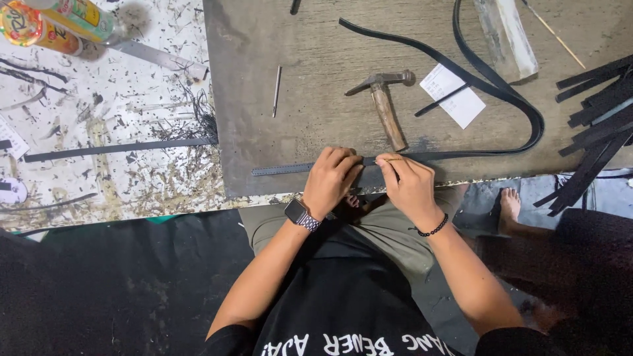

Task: The person measures a black belt strip using a ruler and marks it with a pencil. They then use a metal punch and a hammer to create holes along the marked line on the belt.

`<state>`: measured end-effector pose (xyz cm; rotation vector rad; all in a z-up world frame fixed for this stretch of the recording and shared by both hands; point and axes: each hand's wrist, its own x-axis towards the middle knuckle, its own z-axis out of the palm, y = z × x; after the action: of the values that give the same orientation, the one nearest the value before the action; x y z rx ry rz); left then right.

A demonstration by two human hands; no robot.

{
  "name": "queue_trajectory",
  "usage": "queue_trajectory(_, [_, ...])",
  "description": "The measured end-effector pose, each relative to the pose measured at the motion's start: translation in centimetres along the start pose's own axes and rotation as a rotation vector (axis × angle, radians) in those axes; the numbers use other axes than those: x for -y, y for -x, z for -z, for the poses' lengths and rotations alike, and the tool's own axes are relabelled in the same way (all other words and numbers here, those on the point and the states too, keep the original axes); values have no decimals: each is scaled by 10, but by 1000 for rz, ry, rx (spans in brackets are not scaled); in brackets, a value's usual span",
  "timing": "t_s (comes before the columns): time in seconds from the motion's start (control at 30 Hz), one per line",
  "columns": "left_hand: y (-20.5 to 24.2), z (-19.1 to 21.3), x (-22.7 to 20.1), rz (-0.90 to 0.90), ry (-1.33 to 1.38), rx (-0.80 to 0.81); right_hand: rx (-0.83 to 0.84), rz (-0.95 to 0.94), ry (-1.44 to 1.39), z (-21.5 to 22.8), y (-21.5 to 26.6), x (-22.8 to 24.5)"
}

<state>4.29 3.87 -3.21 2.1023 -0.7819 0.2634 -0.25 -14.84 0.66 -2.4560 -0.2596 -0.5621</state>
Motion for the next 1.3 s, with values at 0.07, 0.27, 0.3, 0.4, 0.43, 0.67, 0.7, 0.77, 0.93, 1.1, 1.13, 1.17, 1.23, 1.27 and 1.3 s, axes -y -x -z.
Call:
queue_trajectory(0.07, [-2,2,0,-5,9,2,17,-3,4,1,1,-2])
queue_trajectory(0.27, [-3,4,6,25,105,33,29,15,35,0,0,2])
queue_trajectory(0.3, [-2,5,7,33,120,42,32,11,27,0,1,0])
queue_trajectory(0.4, [-1,4,10,18,133,46,79,3,51,1,-1,-3])
queue_trajectory(0.43, [-2,5,10,19,132,45,80,4,50,2,-3,-4])
queue_trajectory(0.67, [-4,7,10,-13,133,43,57,-49,-101,-5,-10,5])
queue_trajectory(0.7, [-2,6,12,-15,142,48,69,-44,-115,-6,-9,9])
queue_trajectory(0.77, [-2,6,12,-23,139,45,71,-39,-108,-8,-7,6])
queue_trajectory(0.93, [-2,6,12,-33,139,41,73,5,-81,-8,-8,6])
queue_trajectory(1.1, [-3,8,11,-28,134,36,100,35,-67,-9,-9,10])
queue_trajectory(1.13, [-3,8,11,-27,134,34,102,37,-67,-9,-9,8])
queue_trajectory(1.17, [-3,8,11,-30,124,41,107,40,-58,-10,-9,6])
queue_trajectory(1.23, [-2,7,12,-34,113,47,111,42,-48,-10,-11,9])
queue_trajectory(1.27, [-2,7,13,-37,115,48,108,42,-40,-9,-13,13])
queue_trajectory(1.3, [-2,6,14,-38,117,47,106,43,-32,-8,-15,16])
